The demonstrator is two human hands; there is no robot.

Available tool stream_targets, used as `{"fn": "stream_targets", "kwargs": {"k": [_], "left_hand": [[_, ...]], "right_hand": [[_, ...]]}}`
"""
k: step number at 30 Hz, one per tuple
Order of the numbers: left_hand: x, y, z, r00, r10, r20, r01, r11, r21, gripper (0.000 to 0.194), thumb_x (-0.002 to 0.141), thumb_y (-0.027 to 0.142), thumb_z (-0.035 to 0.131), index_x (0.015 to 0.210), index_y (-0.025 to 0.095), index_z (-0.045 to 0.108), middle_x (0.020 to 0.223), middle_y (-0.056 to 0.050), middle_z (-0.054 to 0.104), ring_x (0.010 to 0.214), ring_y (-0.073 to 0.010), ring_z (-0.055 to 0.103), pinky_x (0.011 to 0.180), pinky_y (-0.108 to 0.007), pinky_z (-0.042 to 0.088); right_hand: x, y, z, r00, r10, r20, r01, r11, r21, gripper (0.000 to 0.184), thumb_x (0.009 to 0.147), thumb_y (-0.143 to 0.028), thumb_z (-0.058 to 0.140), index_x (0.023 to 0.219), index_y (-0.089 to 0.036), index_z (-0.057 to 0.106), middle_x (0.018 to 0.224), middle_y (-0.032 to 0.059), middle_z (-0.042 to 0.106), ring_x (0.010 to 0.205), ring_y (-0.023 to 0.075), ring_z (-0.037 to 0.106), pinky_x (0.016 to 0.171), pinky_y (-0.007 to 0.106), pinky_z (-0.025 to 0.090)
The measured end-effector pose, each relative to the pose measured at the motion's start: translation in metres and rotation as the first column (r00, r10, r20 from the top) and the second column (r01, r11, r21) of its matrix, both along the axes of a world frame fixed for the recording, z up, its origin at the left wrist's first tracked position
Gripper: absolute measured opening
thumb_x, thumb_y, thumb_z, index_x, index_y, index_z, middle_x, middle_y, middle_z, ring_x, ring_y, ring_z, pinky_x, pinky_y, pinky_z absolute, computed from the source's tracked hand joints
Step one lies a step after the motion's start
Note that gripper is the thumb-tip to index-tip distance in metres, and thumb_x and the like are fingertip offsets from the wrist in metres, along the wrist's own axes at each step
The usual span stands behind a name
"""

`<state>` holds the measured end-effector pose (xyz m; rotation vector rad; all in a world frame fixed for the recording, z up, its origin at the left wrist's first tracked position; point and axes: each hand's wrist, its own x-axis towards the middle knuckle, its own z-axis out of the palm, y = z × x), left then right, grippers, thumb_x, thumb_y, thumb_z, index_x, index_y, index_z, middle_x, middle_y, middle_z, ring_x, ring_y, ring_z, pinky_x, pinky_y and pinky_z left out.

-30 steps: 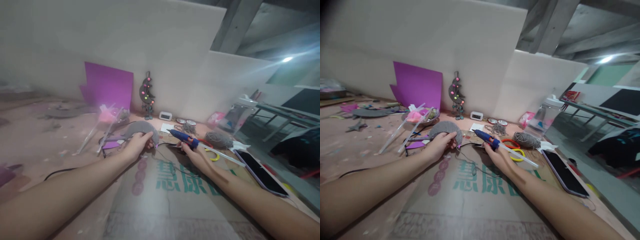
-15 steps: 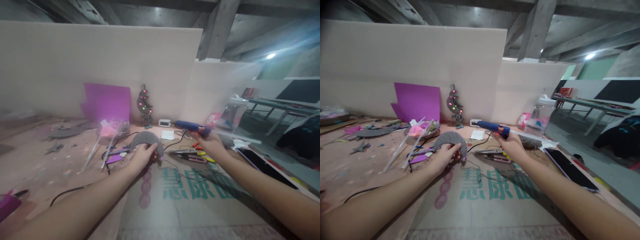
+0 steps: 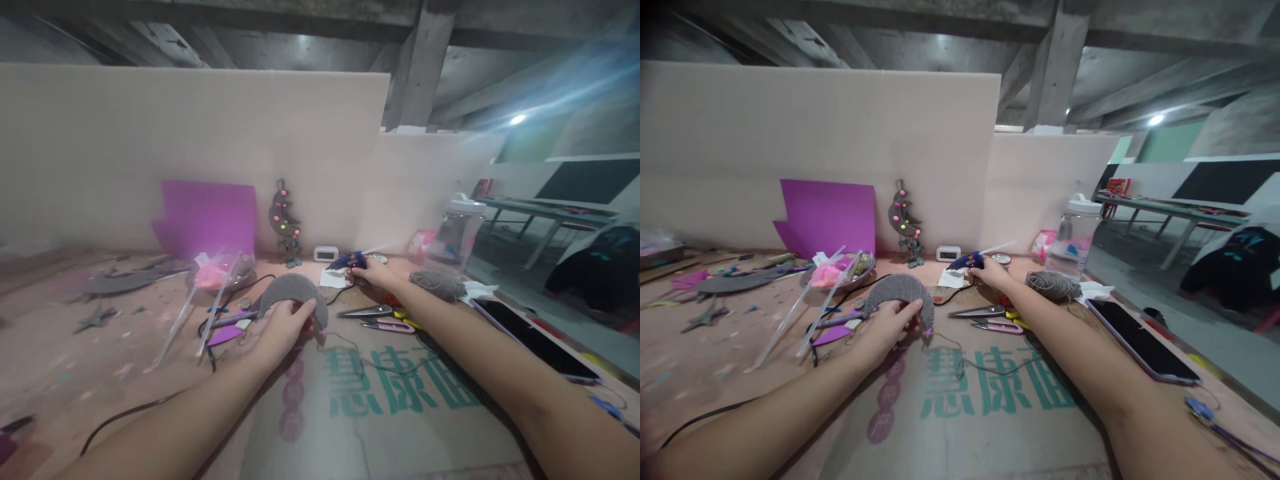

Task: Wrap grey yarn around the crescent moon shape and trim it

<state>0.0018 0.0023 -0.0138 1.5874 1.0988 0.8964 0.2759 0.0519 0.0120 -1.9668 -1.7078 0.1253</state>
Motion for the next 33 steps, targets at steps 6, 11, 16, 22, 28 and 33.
{"fn": "stream_targets", "kwargs": {"k": [6,11,16,22,28,33], "left_hand": [[0.001,0.0,0.002,1.0,-0.005,-0.029,0.005,1.0,-0.001,0.043,0.08,0.053,0.056,0.059,0.016,0.057,0.053,-0.002,0.059,0.045,-0.0121,0.051,0.04,-0.021,0.031],[-0.001,0.001,0.0,0.995,0.001,-0.102,0.011,0.994,0.111,0.047,0.079,0.059,0.054,0.058,0.017,0.059,0.054,-0.003,0.062,0.049,-0.0156,0.055,0.047,-0.025,0.036],[-0.002,0.0,0.001,0.989,-0.024,-0.146,0.05,0.983,0.174,0.047,0.083,0.055,0.052,0.055,0.017,0.06,0.055,-0.004,0.064,0.055,-0.0178,0.058,0.057,-0.027,0.04],[-0.002,-0.007,0.007,0.975,0.024,-0.221,0.036,0.964,0.263,0.048,0.083,0.057,0.052,0.055,0.018,0.059,0.054,-0.002,0.063,0.055,-0.0175,0.055,0.057,-0.027,0.036],[-0.003,-0.006,0.006,0.963,0.01,-0.268,0.07,0.955,0.287,0.05,0.082,0.058,0.051,0.054,0.018,0.062,0.054,-0.003,0.064,0.055,-0.0176,0.056,0.055,-0.027,0.036],[-0.005,-0.003,0.002,0.953,-0.018,-0.302,0.111,0.948,0.297,0.052,0.084,0.06,0.048,0.059,0.018,0.065,0.06,-0.005,0.067,0.059,-0.0182,0.06,0.058,-0.026,0.039]], "right_hand": [[0.002,-0.016,0.002,0.989,-0.036,0.142,0.041,0.999,-0.031,0.041,0.089,-0.039,0.059,0.115,-0.008,0.06,0.11,0.0205,0.07,0.097,0.0281,0.066,0.079,0.031,0.047],[-0.016,-0.06,0.017,0.968,0.066,0.242,-0.066,0.998,-0.006,0.041,0.089,-0.041,0.059,0.119,-0.012,0.06,0.124,0.0213,0.063,0.117,0.033,0.056,0.097,0.04,0.04],[-0.068,-0.12,0.011,0.923,0.314,-0.223,-0.313,0.949,0.041,0.034,0.089,-0.045,0.055,0.111,-0.021,0.059,0.098,0.0077,0.07,0.076,0.0197,0.065,0.068,0.034,0.052],[-0.093,-0.146,-0.008,0.468,0.209,-0.859,-0.476,0.878,-0.046,0.042,0.076,-0.049,0.068,0.083,-0.024,0.035,0.099,0.0013,0.067,0.042,0.005,0.05,0.036,0.02,0.042],[-0.089,-0.139,-0.017,0.516,0.252,-0.819,-0.526,0.847,-0.071,0.031,0.08,-0.04,0.066,0.087,-0.023,0.04,0.068,-0.0043,0.063,0.049,0.0085,0.054,0.043,0.019,0.044],[-0.091,-0.14,-0.021,0.682,0.455,-0.572,-0.494,0.864,0.098,0.015,0.082,-0.03,0.063,0.092,-0.021,0.056,0.081,-0.0001,0.064,0.07,0.0128,0.059,0.062,0.025,0.048]]}}
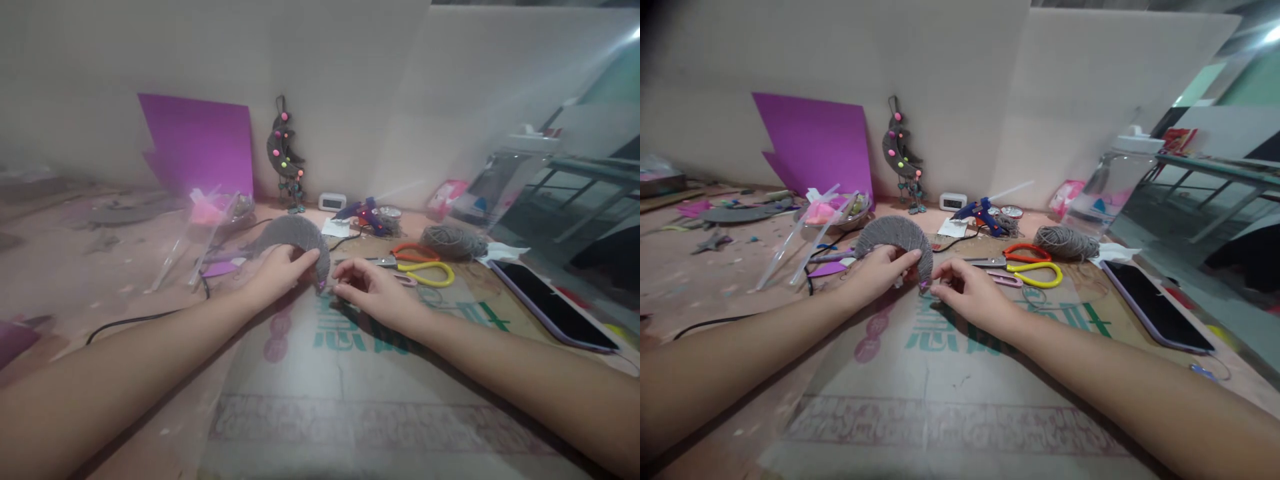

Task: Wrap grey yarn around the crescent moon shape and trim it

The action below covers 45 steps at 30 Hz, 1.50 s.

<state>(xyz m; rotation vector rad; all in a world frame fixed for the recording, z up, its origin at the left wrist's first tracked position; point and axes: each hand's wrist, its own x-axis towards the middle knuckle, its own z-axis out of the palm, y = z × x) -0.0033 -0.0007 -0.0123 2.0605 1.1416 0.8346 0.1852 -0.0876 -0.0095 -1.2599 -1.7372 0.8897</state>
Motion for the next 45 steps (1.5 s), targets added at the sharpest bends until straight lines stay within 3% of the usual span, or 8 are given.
{"fn": "stream_targets", "kwargs": {"k": [3,7,13,19,28,33,39,45], "left_hand": [[-0.001,0.0,0.0,1.0,-0.021,-0.015,0.021,1.0,0.012,0.053,0.085,0.06,0.047,0.059,0.018,0.066,0.061,-0.005,0.068,0.06,-0.0178,0.06,0.059,-0.026,0.041],[0.0,0.0,-0.001,0.998,-0.051,0.03,0.052,0.998,-0.038,0.052,0.084,0.058,0.049,0.058,0.017,0.066,0.058,-0.005,0.067,0.057,-0.0174,0.061,0.057,-0.025,0.043],[0.004,-0.004,-0.002,0.986,-0.094,0.134,0.122,0.968,-0.218,0.046,0.084,0.053,0.052,0.058,0.017,0.064,0.051,-0.004,0.063,0.046,-0.0153,0.058,0.046,-0.024,0.042],[0.005,-0.008,0.002,0.987,-0.113,0.115,0.138,0.961,-0.239,0.047,0.084,0.052,0.051,0.056,0.016,0.064,0.049,-0.004,0.062,0.046,-0.0142,0.059,0.045,-0.022,0.043],[0.003,-0.006,0.002,0.986,-0.048,0.158,0.105,0.919,-0.379,0.05,0.083,0.057,0.052,0.057,0.016,0.064,0.052,-0.004,0.064,0.044,-0.0126,0.057,0.042,-0.021,0.04],[0.003,-0.005,0.001,0.988,-0.068,0.136,0.11,0.937,-0.333,0.051,0.082,0.058,0.055,0.053,0.016,0.063,0.05,-0.005,0.063,0.044,-0.0126,0.056,0.041,-0.021,0.038],[0.004,-0.002,-0.003,0.983,-0.109,0.147,0.146,0.953,-0.267,0.051,0.083,0.059,0.053,0.058,0.016,0.064,0.051,-0.004,0.063,0.049,-0.0143,0.059,0.046,-0.023,0.041],[0.004,-0.008,0.003,0.981,-0.154,0.114,0.177,0.957,-0.228,0.049,0.083,0.059,0.054,0.064,0.016,0.065,0.056,-0.002,0.063,0.049,-0.0128,0.057,0.047,-0.022,0.041]], "right_hand": [[0.002,0.002,0.002,0.977,-0.066,0.205,0.035,0.988,0.147,0.013,0.081,-0.026,0.064,0.093,-0.02,0.064,0.084,0.0011,0.066,0.071,0.0138,0.057,0.066,0.027,0.046],[0.007,0.006,0.006,0.935,-0.121,0.332,0.067,0.983,0.171,0.009,0.083,-0.022,0.061,0.078,-0.02,0.067,0.075,-0.0001,0.068,0.067,0.0132,0.056,0.063,0.025,0.042],[0.009,0.005,0.004,0.927,-0.121,0.355,0.052,0.979,0.199,0.014,0.088,-0.027,0.057,0.079,-0.019,0.064,0.07,-0.0011,0.066,0.062,0.0116,0.054,0.059,0.022,0.039],[0.008,0.003,0.004,0.925,-0.141,0.354,0.059,0.97,0.234,0.015,0.089,-0.028,0.055,0.081,-0.018,0.062,0.068,-0.0016,0.063,0.059,0.0106,0.051,0.056,0.021,0.036],[0.008,0.005,0.003,0.924,-0.123,0.363,0.044,0.975,0.219,0.013,0.089,-0.026,0.056,0.079,-0.018,0.061,0.067,-0.0026,0.062,0.058,0.0099,0.049,0.056,0.021,0.036],[0.009,0.005,0.003,0.919,-0.092,0.383,0.01,0.978,0.211,0.012,0.09,-0.022,0.055,0.081,-0.019,0.063,0.073,-0.0008,0.065,0.066,0.0121,0.055,0.063,0.023,0.041],[0.01,0.005,0.004,0.936,-0.154,0.316,0.017,0.917,0.398,0.014,0.094,-0.023,0.051,0.095,-0.018,0.063,0.096,0.0061,0.061,0.093,0.0176,0.059,0.084,0.031,0.044],[0.01,0.006,0.006,0.913,-0.144,0.382,-0.016,0.922,0.386,0.02,0.094,-0.027,0.051,0.082,-0.018,0.063,0.087,0.0051,0.062,0.09,0.0197,0.056,0.085,0.035,0.041]]}}
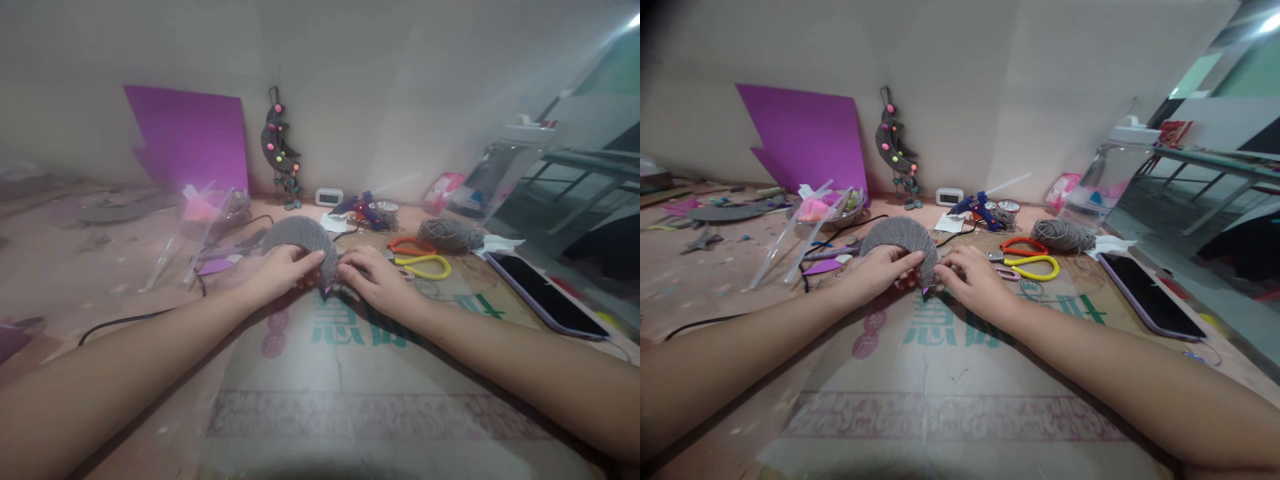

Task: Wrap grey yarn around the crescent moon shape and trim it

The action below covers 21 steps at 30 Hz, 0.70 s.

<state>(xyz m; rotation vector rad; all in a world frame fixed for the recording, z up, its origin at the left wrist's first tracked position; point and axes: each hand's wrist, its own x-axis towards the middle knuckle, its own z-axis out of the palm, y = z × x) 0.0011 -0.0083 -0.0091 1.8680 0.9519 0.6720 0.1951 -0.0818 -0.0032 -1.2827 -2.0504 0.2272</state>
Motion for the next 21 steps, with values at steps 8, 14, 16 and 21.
{"fn": "stream_targets", "kwargs": {"k": [8,14,16,21], "left_hand": [[0.0,-0.006,-0.004,0.994,-0.108,0.0,0.107,0.987,0.119,0.045,0.087,0.054,0.053,0.067,0.016,0.065,0.062,-0.002,0.065,0.056,-0.0129,0.058,0.052,-0.022,0.042],[0.001,-0.006,-0.004,0.969,-0.248,0.015,0.243,0.958,0.15,0.035,0.091,0.045,0.049,0.082,0.016,0.067,0.076,-0.002,0.068,0.065,-0.013,0.059,0.06,-0.023,0.045],[0.002,-0.009,-0.001,0.964,-0.264,-0.038,0.266,0.941,0.208,0.029,0.089,0.041,0.053,0.084,0.017,0.069,0.082,-0.002,0.07,0.075,-0.015,0.062,0.068,-0.025,0.047],[0.002,-0.014,0.005,0.968,-0.24,-0.076,0.251,0.937,0.243,0.025,0.087,0.038,0.055,0.084,0.018,0.069,0.083,-0.002,0.071,0.078,-0.0162,0.062,0.072,-0.026,0.047]], "right_hand": [[0.001,0.003,0.0,0.992,-0.012,-0.126,-0.018,0.973,-0.232,0.024,0.088,-0.03,0.053,0.067,-0.018,0.056,0.07,0.0002,0.057,0.072,0.0158,0.054,0.068,0.028,0.04],[0.004,0.003,-0.002,0.923,-0.078,-0.377,-0.037,0.957,-0.288,0.028,0.088,-0.04,0.052,0.071,-0.018,0.058,0.065,-0.0018,0.059,0.063,0.0135,0.055,0.063,0.025,0.042],[0.004,0.003,-0.003,0.912,-0.088,-0.401,-0.029,0.961,-0.276,0.028,0.088,-0.041,0.053,0.074,-0.018,0.06,0.067,-0.0015,0.061,0.064,0.0137,0.056,0.063,0.025,0.042],[0.003,0.001,0.0,0.928,-0.093,-0.361,-0.001,0.968,-0.253,0.026,0.089,-0.038,0.053,0.074,-0.018,0.061,0.068,-0.001,0.063,0.067,0.0144,0.058,0.065,0.025,0.044]]}}
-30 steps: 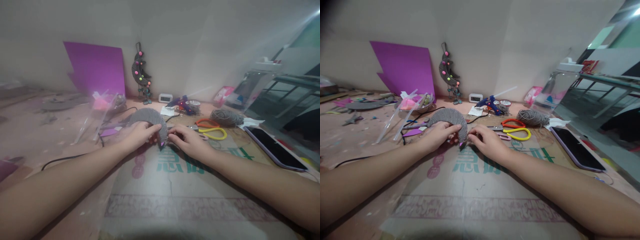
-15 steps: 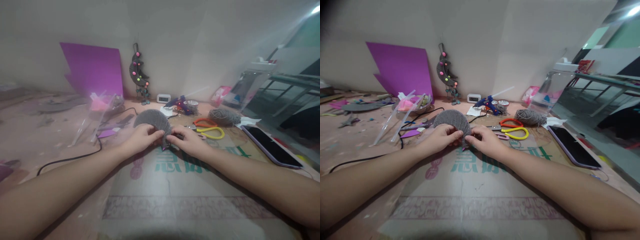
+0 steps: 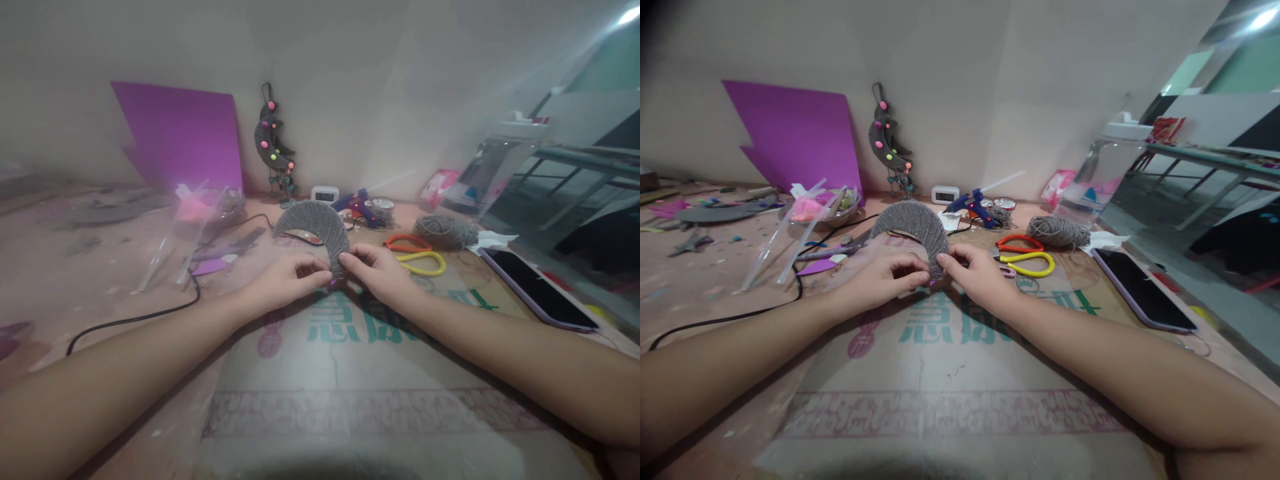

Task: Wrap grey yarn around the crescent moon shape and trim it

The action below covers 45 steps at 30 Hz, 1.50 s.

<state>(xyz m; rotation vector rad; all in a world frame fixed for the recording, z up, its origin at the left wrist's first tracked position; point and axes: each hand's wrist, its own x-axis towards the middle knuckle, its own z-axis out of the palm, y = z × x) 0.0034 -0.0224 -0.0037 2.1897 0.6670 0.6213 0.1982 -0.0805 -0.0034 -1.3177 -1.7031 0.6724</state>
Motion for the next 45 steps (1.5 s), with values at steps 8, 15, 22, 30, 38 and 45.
{"fn": "stream_targets", "kwargs": {"k": [8,15,22,30,38,45], "left_hand": [[0.0,0.002,-0.003,0.998,0.009,0.069,-0.002,0.994,-0.105,0.022,0.088,0.034,0.052,0.077,0.017,0.061,0.071,0.001,0.06,0.063,-0.0117,0.053,0.059,-0.022,0.041],[0.0,0.002,-0.002,0.939,0.264,0.219,-0.151,0.891,-0.428,0.02,0.088,0.024,0.039,0.069,0.019,0.045,0.057,0.003,0.053,0.05,-0.0098,0.047,0.049,-0.021,0.037],[0.001,0.016,-0.009,0.865,0.408,0.294,-0.173,0.79,-0.588,0.019,0.084,0.028,0.044,0.067,0.019,0.045,0.053,0.003,0.05,0.045,-0.0095,0.046,0.045,-0.021,0.036],[0.002,0.009,-0.005,0.924,0.326,0.202,-0.21,0.871,-0.443,0.025,0.083,0.04,0.06,0.08,0.015,0.058,0.063,0.002,0.057,0.053,-0.0089,0.052,0.052,-0.02,0.04],[0.0,0.008,-0.013,0.987,0.089,0.132,-0.065,0.983,-0.171,0.029,0.087,0.037,0.055,0.106,0.019,0.069,0.081,-0.002,0.07,0.071,-0.0148,0.062,0.066,-0.025,0.048],[0.001,-0.002,-0.007,0.999,0.002,0.047,-0.004,0.999,0.043,0.023,0.086,0.038,0.058,0.089,0.021,0.072,0.089,-0.002,0.073,0.085,-0.0183,0.064,0.078,-0.027,0.048]], "right_hand": [[-0.001,0.001,-0.001,0.998,-0.028,0.048,0.027,1.0,0.016,0.026,0.088,-0.038,0.054,0.072,-0.018,0.06,0.068,-0.0004,0.062,0.067,0.0155,0.059,0.066,0.027,0.045],[0.001,0.002,-0.006,0.995,-0.011,-0.099,0.003,0.997,-0.08,0.025,0.089,-0.041,0.055,0.081,-0.018,0.061,0.069,-0.0002,0.065,0.067,0.0168,0.066,0.065,0.028,0.05],[0.003,0.003,-0.008,0.999,-0.025,-0.042,0.024,0.999,-0.032,0.028,0.089,-0.043,0.055,0.079,-0.018,0.061,0.07,0.0001,0.063,0.067,0.0158,0.062,0.063,0.027,0.047],[0.003,0.002,-0.006,0.997,-0.032,-0.068,0.03,0.999,-0.036,0.028,0.09,-0.044,0.053,0.078,-0.018,0.06,0.069,-0.0008,0.061,0.065,0.0148,0.06,0.062,0.026,0.047],[0.002,0.002,-0.005,0.998,-0.034,-0.055,0.033,0.999,-0.02,0.028,0.089,-0.043,0.053,0.08,-0.018,0.061,0.071,0.0,0.061,0.068,0.0153,0.058,0.063,0.026,0.046],[0.001,0.0,0.0,0.998,-0.045,0.054,0.043,0.998,0.034,0.027,0.09,-0.039,0.052,0.075,-0.018,0.059,0.069,-0.0009,0.06,0.066,0.0139,0.055,0.063,0.025,0.043]]}}
